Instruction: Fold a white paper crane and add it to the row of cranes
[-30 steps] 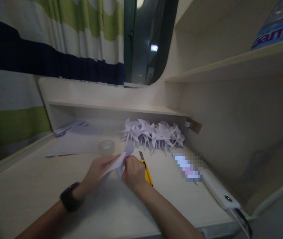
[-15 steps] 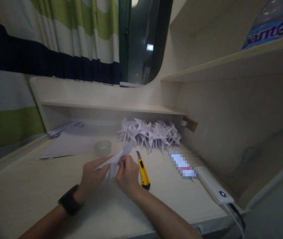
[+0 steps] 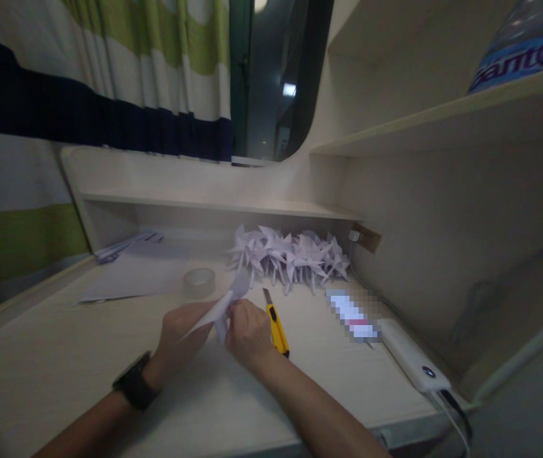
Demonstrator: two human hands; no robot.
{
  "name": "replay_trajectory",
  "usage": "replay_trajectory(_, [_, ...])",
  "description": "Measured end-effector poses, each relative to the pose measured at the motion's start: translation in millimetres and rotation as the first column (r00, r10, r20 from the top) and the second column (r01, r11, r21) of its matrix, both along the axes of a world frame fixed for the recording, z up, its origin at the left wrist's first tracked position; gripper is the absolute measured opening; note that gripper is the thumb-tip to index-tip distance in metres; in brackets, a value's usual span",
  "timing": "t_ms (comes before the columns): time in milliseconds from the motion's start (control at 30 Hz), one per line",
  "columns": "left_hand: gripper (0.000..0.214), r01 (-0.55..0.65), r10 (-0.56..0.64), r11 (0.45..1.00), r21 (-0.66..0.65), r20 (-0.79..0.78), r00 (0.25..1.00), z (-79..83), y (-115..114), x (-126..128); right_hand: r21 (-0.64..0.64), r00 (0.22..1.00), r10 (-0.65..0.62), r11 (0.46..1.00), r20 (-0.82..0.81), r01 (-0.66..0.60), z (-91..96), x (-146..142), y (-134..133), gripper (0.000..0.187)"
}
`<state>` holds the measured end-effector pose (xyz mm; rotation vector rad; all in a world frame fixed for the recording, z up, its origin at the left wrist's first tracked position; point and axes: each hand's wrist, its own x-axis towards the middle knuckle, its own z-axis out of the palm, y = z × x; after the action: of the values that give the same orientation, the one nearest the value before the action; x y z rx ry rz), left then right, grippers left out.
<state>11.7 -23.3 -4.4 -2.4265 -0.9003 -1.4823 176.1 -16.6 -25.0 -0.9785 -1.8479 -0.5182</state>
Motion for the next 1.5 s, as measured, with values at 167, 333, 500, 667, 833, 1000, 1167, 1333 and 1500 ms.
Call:
replay_trajectory(167, [0.021, -0.13, 0.132, 0.981, 0.147, -0.009, 0.991, -1.4, -1, 6, -0.179, 0.935, 0.028, 0.979, -0.353, -0.097, 3.6, -7, -8, 0.013])
replay_trajectory(333, [0.017, -0.203, 0.224, 0.947, 0.249, -0.062, 0.972, 2.2, -3, 9, -0.339, 0.776, 0.036, 0.886, -0.63, -0.316, 7.2, -15, -12, 0.012])
replay_trajectory(500, [0.018, -0.207, 0.244, 0.949, 0.239, -0.139, 0.96, 1.2, -3, 5, -0.358, 0.775, 0.048, 0.868, -0.63, -0.345, 6.8, -11, -8, 0.013])
replay_trajectory(667, [0.025, -0.146, 0.177, 0.961, 0.235, -0.118, 0.977, -1.9, 0, 4, -0.215, 0.949, 0.097, 0.962, -0.299, -0.167, -1.2, 2, -2, 0.011])
replay_trajectory(833, [0.022, -0.186, 0.229, 0.954, 0.236, -0.171, 0.958, -1.4, -1, 3, -0.307, 0.882, 0.037, 0.93, -0.47, -0.202, 2.5, -2, -4, 0.01])
replay_trajectory(1000, [0.02, -0.193, 0.235, 0.955, 0.225, -0.177, 0.956, 0.7, 0, 4, -0.383, 0.777, 0.076, 0.838, -0.624, -0.389, 12.0, -9, -7, 0.014])
replay_trajectory(1167, [0.019, -0.2, 0.203, 0.978, 0.061, -0.062, 0.977, 2.6, 2, 4, -0.294, 0.923, 0.129, 0.924, -0.362, -0.244, 5.7, -2, -2, 0.016])
replay_trajectory(1333, [0.019, -0.249, 0.25, 0.968, 0.026, -0.022, 0.968, 2.5, 4, 3, -0.174, 0.993, 0.105, 0.978, -0.059, -0.114, -0.8, 5, 4, 0.021])
replay_trajectory(1500, [0.017, -0.245, 0.242, 0.968, 0.059, 0.052, 0.969, -1.7, 9, 4, -0.122, 0.997, 0.074, 0.99, -0.013, -0.075, 4.6, 10, 6, 0.022])
